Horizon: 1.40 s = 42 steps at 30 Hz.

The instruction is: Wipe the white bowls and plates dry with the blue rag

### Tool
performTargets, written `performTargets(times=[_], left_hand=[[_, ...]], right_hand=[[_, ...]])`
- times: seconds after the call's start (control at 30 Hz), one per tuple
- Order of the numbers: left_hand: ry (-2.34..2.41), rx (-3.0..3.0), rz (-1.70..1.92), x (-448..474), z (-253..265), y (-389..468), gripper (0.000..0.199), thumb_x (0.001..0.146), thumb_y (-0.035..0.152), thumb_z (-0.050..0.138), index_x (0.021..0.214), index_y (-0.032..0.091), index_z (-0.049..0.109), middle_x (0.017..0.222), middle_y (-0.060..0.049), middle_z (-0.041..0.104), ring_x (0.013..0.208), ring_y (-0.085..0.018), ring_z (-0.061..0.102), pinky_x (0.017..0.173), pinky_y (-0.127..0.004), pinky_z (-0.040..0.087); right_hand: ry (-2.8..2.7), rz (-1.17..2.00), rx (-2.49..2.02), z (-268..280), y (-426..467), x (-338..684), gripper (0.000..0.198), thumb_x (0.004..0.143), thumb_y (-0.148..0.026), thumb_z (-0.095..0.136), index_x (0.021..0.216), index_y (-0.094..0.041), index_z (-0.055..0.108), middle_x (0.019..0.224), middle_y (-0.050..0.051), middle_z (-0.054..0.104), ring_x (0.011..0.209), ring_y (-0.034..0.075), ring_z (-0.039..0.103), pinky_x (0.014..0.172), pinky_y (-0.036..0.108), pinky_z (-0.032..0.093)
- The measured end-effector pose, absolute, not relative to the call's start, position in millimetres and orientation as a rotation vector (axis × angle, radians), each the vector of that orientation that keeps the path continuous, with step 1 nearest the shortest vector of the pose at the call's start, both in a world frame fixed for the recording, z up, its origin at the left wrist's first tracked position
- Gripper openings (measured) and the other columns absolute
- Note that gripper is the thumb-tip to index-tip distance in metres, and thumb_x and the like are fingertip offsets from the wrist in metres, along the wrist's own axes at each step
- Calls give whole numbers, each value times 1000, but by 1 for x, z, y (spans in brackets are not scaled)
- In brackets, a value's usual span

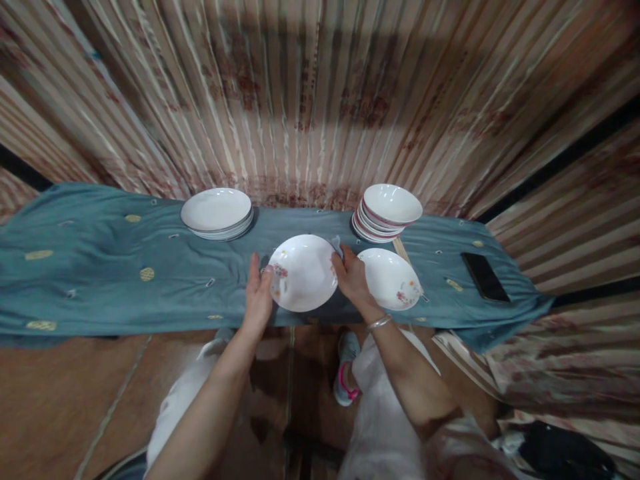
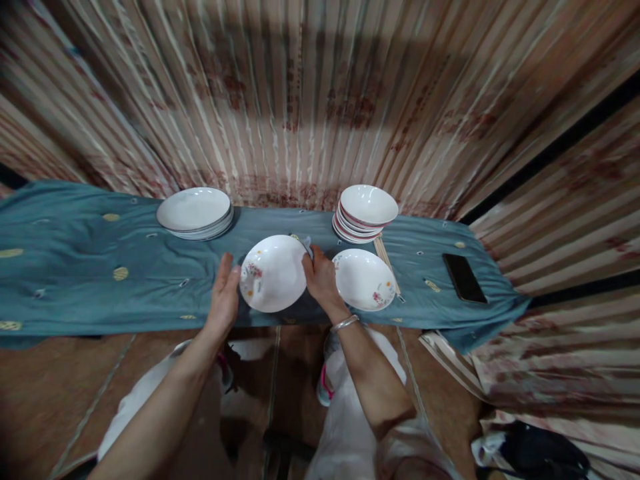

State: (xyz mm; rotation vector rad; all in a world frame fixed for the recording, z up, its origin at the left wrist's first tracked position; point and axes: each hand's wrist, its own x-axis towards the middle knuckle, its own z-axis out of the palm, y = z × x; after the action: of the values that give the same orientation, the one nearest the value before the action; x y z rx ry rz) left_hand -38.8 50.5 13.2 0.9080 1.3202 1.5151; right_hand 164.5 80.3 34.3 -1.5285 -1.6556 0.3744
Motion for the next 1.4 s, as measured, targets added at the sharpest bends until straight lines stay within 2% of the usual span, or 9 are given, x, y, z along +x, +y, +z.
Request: performTargets(times=[0.1,0.2,0.27,0.4,0.63,0.83,1.0,1.2,1.4], left_hand=[[1204,526,1464,-38,23,47,55,88,38,56,138,17,48,148,-12,47,135,-24,45,109,-36,38],[1011,389,1295,-34,36,41,40,89,36,55,121,13,60,115,-13,71,112,-25,64,92,-38,54],[996,353,1255,-33,40,37,31,84,30,62,110,13,65,94,-11,76,95,-24,71,82,-35,58],[1052,392,1324,-34,39,36,29,74,31,73,95,12,68,79,-8,76,78,-21,72,70,-31,60],[1228,639,1356,-31,26,37,61,53,54,82,96,13,69,76,-6,74,68,-18,68,54,-23,50],[1219,805,1327,-25,19,32,84,66,53,76,138,22,48,87,-2,73,64,-16,65,52,-22,49],[1235,857,1319,-25,17,32,80,67,49,76,137,20,51,77,-1,69,67,-18,64,53,-23,50],[1316,879,1362,-37,23,33,75,66,47,76,131,16,58,62,3,62,52,-13,55,45,-21,44],[1303,833,1469,-54,31,34,78,63,45,78,132,17,57,80,-1,72,57,-11,58,51,-20,47]], right_hand=[[-1569,401,-1543,33,86,167,28,89,-37,43,96,-18,63,69,5,67,66,22,62,62,30,47],[-1527,435,-1553,34,90,169,25,88,-37,45,85,-19,62,68,4,66,64,20,60,61,29,45],[-1543,451,-1551,35,92,170,26,88,-38,45,82,-19,61,67,3,65,64,19,59,60,28,44],[-1571,351,-1546,42,89,171,30,90,-43,45,93,-19,63,72,5,67,69,21,62,65,30,47],[-1694,283,-1452,41,81,160,45,96,-42,37,126,-13,53,114,17,68,106,27,65,93,41,50],[-1876,541,-1439,14,87,125,45,96,-39,42,131,-13,53,133,18,59,126,26,54,110,44,40],[-1823,784,-1222,11,92,104,44,96,-33,42,138,-20,49,144,8,52,137,18,43,117,37,32],[-1920,1120,-884,24,73,94,35,92,-26,49,124,-20,62,130,6,63,121,18,58,106,34,44],[-2165,1128,-919,28,57,107,15,84,-20,61,94,-17,71,94,3,72,82,15,66,76,25,51]])
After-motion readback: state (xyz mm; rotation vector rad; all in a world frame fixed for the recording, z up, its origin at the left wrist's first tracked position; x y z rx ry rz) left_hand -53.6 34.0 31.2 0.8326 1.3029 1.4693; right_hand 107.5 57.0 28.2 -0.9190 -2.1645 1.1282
